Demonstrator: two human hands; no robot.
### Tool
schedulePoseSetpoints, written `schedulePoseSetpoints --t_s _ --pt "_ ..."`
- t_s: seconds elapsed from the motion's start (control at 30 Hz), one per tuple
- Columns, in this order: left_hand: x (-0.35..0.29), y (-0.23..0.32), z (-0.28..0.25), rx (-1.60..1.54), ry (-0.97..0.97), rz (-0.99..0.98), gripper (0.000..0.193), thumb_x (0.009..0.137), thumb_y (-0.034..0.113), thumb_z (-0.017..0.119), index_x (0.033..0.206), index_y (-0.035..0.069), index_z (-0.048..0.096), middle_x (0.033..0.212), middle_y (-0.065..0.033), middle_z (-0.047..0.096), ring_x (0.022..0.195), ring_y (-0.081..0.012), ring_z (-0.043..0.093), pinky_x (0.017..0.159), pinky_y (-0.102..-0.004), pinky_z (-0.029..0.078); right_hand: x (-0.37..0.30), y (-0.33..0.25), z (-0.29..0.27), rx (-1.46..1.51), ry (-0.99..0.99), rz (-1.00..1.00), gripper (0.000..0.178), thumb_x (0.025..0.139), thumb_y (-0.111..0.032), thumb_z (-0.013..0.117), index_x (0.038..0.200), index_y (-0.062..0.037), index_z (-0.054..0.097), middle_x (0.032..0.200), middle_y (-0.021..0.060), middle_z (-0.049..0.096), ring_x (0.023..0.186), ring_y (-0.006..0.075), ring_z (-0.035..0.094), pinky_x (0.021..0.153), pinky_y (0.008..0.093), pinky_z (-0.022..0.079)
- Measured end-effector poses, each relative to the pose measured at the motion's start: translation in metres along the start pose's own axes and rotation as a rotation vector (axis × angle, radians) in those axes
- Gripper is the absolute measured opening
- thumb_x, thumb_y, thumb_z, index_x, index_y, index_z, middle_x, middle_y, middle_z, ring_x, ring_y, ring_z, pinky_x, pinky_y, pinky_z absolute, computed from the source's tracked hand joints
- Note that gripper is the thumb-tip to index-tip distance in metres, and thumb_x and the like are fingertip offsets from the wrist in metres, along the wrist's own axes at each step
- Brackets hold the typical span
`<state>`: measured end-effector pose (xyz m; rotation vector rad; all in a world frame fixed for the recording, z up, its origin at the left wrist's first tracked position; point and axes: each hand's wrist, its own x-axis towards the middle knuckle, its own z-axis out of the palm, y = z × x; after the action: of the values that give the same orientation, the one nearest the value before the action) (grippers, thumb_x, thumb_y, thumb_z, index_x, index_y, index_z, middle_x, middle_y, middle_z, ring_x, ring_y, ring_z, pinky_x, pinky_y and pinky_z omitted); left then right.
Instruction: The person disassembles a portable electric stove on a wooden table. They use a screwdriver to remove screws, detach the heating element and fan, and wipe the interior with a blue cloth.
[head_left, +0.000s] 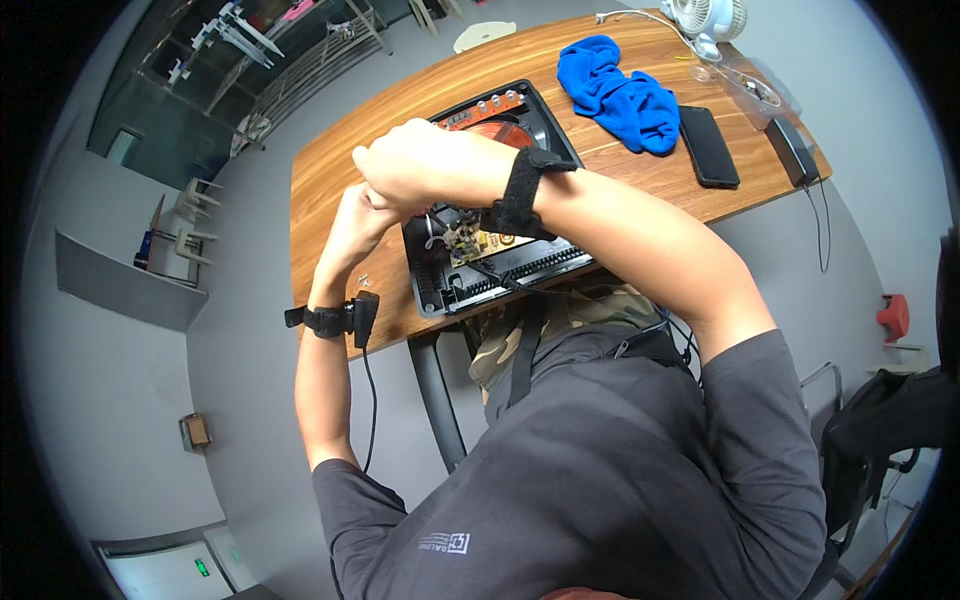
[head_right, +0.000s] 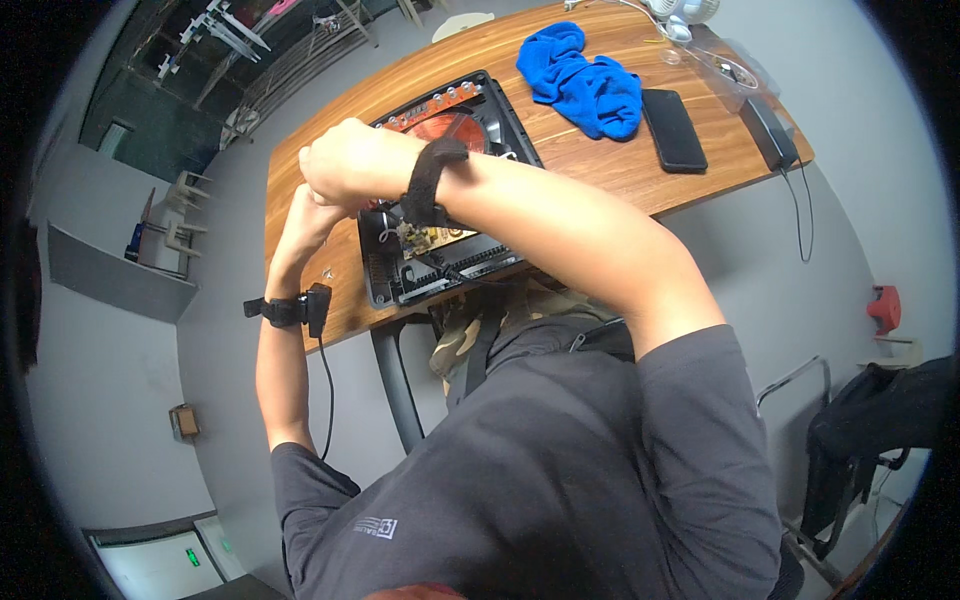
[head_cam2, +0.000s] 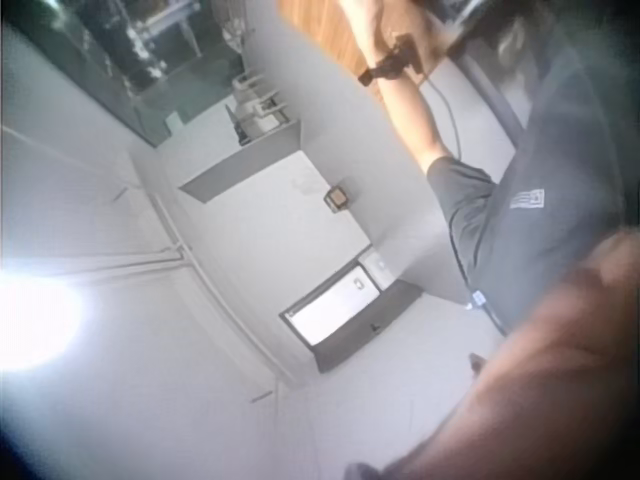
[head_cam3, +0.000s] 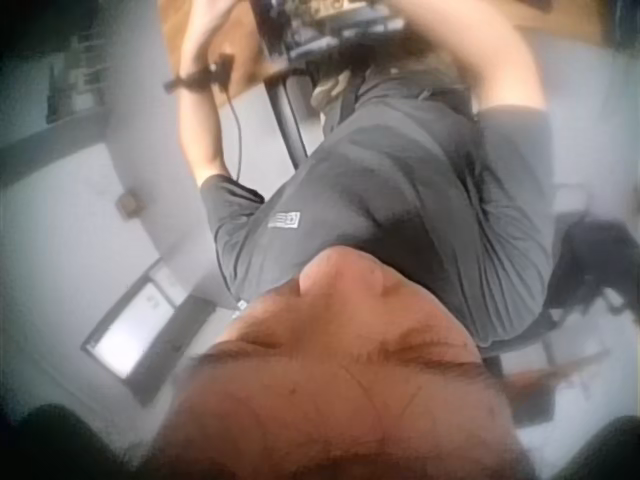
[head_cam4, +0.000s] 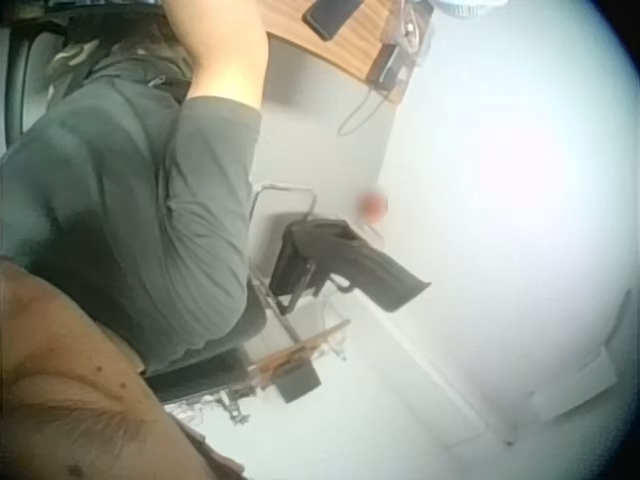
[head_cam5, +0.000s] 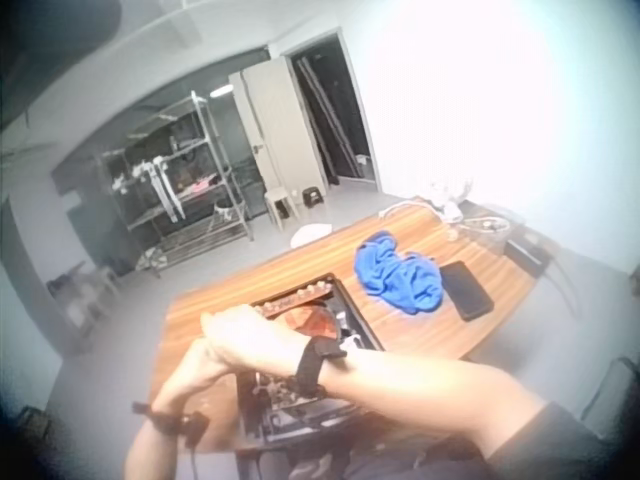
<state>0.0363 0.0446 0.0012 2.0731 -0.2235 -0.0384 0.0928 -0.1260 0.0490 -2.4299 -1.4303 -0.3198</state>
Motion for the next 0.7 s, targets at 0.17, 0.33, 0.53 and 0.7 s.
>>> schedulePoseSetpoints --t_s 0.17,0.33,0.53,0.7 --pt "0.002 0.010 0.007 0.140 0.108 0.039 0.014 0.081 0.011 0.079 0.080 -0.002 0.073 0.067 -0.0032 0.069 0.062 -0.0082 0.061 0.056 -0.0268 0.049 -0.004 -0.007 -0.007 -0.107 0.112 -0.064 0.022 0.083 -0.027 0.070 0.077 -0.0065 0.077 0.077 0.0141 0.074 0.073 0.0296 0.074 0.065 0.0398 0.058" --pt "0.010 -0.009 0.006 0.130 0.119 0.000 0.018 0.081 0.012 0.079 0.084 -0.002 0.070 0.069 -0.0037 0.067 0.065 -0.0091 0.061 0.058 -0.0276 0.048 0.001 -0.005 0.003 -0.099 0.125 -0.089 0.022 0.080 -0.026 0.072 0.081 -0.0042 0.075 0.077 0.0155 0.074 0.074 0.0315 0.074 0.066 0.0421 0.058" --pt "0.005 -0.012 0.010 0.092 0.116 0.073 0.018 0.085 0.011 0.075 0.096 -0.003 0.071 0.083 -0.0069 0.071 0.078 -0.0118 0.064 0.068 -0.0301 0.052 -0.005 -0.002 0.008 -0.016 0.180 -0.104 0.021 0.079 -0.022 0.072 0.085 -0.0036 0.077 0.084 0.0169 0.076 0.081 0.0310 0.075 0.070 0.0414 0.058" --pt "-0.005 0.003 0.006 0.007 -0.001 0.072 0.022 0.087 0.013 0.076 0.099 -0.005 0.072 0.089 -0.0080 0.074 0.085 -0.0120 0.066 0.074 -0.0304 0.053 -0.006 -0.006 -0.012 0.044 0.008 -0.050 0.021 0.080 -0.021 0.070 0.089 -0.0028 0.078 0.086 0.0180 0.076 0.084 0.0334 0.074 0.072 0.0412 0.058"
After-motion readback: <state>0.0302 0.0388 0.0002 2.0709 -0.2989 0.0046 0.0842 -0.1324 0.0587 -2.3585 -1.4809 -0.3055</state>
